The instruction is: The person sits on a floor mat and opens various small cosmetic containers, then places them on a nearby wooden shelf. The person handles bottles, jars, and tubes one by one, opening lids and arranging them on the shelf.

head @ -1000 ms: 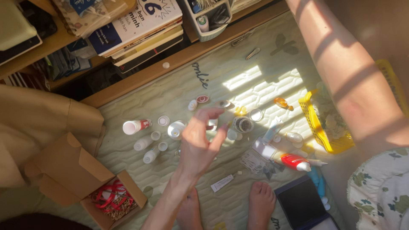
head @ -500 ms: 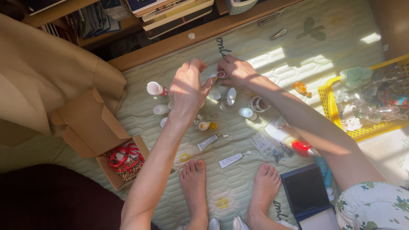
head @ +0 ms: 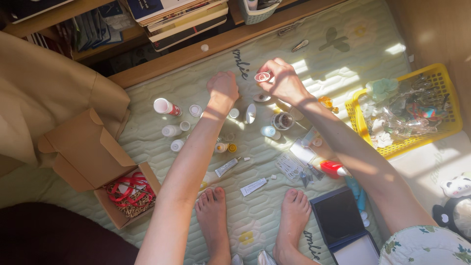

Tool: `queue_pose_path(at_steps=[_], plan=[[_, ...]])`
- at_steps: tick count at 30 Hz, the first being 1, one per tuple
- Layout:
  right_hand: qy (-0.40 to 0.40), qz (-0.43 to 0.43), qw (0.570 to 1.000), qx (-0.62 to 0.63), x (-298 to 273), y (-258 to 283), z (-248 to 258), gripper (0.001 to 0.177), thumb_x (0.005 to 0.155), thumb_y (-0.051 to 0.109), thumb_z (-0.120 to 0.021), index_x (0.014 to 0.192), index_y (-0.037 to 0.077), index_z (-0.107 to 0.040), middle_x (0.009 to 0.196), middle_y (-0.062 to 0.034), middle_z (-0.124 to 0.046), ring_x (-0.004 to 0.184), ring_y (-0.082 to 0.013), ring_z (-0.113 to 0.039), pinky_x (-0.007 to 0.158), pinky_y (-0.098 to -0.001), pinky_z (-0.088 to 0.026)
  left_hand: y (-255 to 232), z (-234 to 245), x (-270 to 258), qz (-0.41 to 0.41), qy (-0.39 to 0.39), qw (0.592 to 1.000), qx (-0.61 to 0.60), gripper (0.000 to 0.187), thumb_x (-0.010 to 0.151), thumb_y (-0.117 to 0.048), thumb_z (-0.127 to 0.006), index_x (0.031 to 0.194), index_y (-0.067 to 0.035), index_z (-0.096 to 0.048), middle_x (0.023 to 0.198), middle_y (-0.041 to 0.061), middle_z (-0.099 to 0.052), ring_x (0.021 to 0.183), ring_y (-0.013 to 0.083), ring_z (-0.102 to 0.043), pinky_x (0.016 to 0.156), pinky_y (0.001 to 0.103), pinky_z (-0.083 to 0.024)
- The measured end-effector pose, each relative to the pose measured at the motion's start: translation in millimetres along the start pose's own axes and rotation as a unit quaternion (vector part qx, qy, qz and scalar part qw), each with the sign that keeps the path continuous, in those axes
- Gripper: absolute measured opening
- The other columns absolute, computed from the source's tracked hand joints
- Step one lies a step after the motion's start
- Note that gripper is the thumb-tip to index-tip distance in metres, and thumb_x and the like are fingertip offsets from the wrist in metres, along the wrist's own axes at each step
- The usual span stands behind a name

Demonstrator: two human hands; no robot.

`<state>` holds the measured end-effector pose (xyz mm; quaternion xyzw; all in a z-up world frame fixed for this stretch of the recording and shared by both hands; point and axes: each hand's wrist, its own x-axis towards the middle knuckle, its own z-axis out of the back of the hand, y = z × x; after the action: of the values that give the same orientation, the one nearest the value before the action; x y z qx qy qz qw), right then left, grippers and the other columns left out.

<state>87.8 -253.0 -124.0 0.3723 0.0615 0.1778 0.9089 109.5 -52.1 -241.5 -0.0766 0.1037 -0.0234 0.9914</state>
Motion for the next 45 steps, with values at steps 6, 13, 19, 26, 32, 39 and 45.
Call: queue_pose_path(at_steps=[6, 13, 19, 26, 32, 39, 45], plan=[[0.001, -0.071, 0.989, 0.129, -33.4, 30.0, 41.1, 0.035, 0.085, 0.013, -0.079, 0.118, 0.008, -0.072, 0.113, -0.0063, -0.073, 0.095, -0.0111, -0.071, 0.082, -0.0268, -0.057, 4.1, 62.5, -32.9, -0.090, -0.062, 0.956, -0.273, 0.024, 0.078, -0.017, -0.077, 0.097, -0.005, -0.069, 0.094, 0.015, -0.076, 0.093, 0.0329, -0.072, 0.084, 0.040, -0.056], [-0.042, -0.007, 0.987, 0.158, -92.5, 113.9, 112.8, 0.031, 0.094, 0.014, -0.081, 0.118, 0.004, -0.063, 0.112, -0.0034, -0.075, 0.102, -0.0079, -0.072, 0.087, -0.0268, -0.060, -25.9, 166.4, -134.4, -0.199, -0.053, 0.830, -0.518, 0.029, 0.080, -0.017, -0.076, 0.108, -0.009, -0.074, 0.102, 0.009, -0.076, 0.085, 0.0192, -0.075, 0.069, 0.031, -0.058], [-0.041, 0.115, 0.987, -0.108, -112.7, 160.8, 134.0, 0.037, 0.088, 0.006, -0.079, 0.124, 0.007, -0.071, 0.110, -0.0112, -0.070, 0.098, -0.0244, -0.069, 0.081, -0.0357, -0.055, -55.3, 186.8, -155.7, -0.218, 0.000, 0.823, -0.525, 0.037, 0.080, -0.018, -0.077, 0.116, -0.012, -0.075, 0.104, 0.008, -0.075, 0.079, 0.0200, -0.071, 0.065, 0.032, -0.055], [-0.011, 0.107, 0.986, -0.129, -118.8, 175.5, 147.6, 0.035, 0.086, 0.004, -0.077, 0.121, 0.009, -0.071, 0.106, -0.0073, -0.073, 0.101, -0.0257, -0.070, 0.087, -0.0375, -0.055, -69.2, 171.8, -152.0, -0.289, -0.062, 0.834, -0.466, 0.041, 0.079, -0.017, -0.079, 0.119, -0.014, -0.075, 0.100, 0.011, -0.070, 0.090, 0.0264, -0.070, 0.081, 0.038, -0.056], [0.023, 0.147, 0.979, -0.136, -119.4, 168.3, 151.5, 0.040, 0.084, 0.005, -0.077, 0.123, 0.011, -0.072, 0.104, -0.0045, -0.073, 0.100, -0.0258, -0.069, 0.088, -0.0387, -0.055, -75.3, 167.5, -157.0, -0.286, -0.044, 0.838, -0.462, 0.039, 0.079, -0.017, -0.079, 0.118, -0.014, -0.076, 0.103, 0.011, -0.069, 0.091, 0.0300, -0.070, 0.080, 0.040, -0.056], [0.034, 0.124, 0.981, -0.148, -119.2, 159.2, 142.9, 0.040, 0.084, 0.013, -0.079, 0.122, 0.008, -0.070, 0.100, -0.0078, -0.072, 0.089, -0.0248, -0.070, 0.081, -0.0373, -0.055, -77.0, 166.9, -161.7, -0.270, -0.027, 0.857, -0.438, 0.035, 0.079, -0.021, -0.081, 0.113, -0.013, -0.076, 0.105, 0.011, -0.070, 0.085, 0.0302, -0.070, 0.076, 0.042, -0.055], [0.053, -0.014, 0.964, -0.261, -120.5, 151.4, 133.9, 0.020, 0.097, 0.023, -0.074, 0.110, 0.008, -0.070, 0.088, -0.0084, -0.071, 0.084, -0.0249, -0.071, 0.076, -0.0378, -0.055, -84.3, 156.5, -163.7, -0.295, -0.019, 0.843, -0.449, 0.032, 0.080, -0.022, -0.083, 0.109, -0.011, -0.077, 0.098, 0.011, -0.070, 0.087, 0.0278, -0.071, 0.077, 0.039, -0.057]])
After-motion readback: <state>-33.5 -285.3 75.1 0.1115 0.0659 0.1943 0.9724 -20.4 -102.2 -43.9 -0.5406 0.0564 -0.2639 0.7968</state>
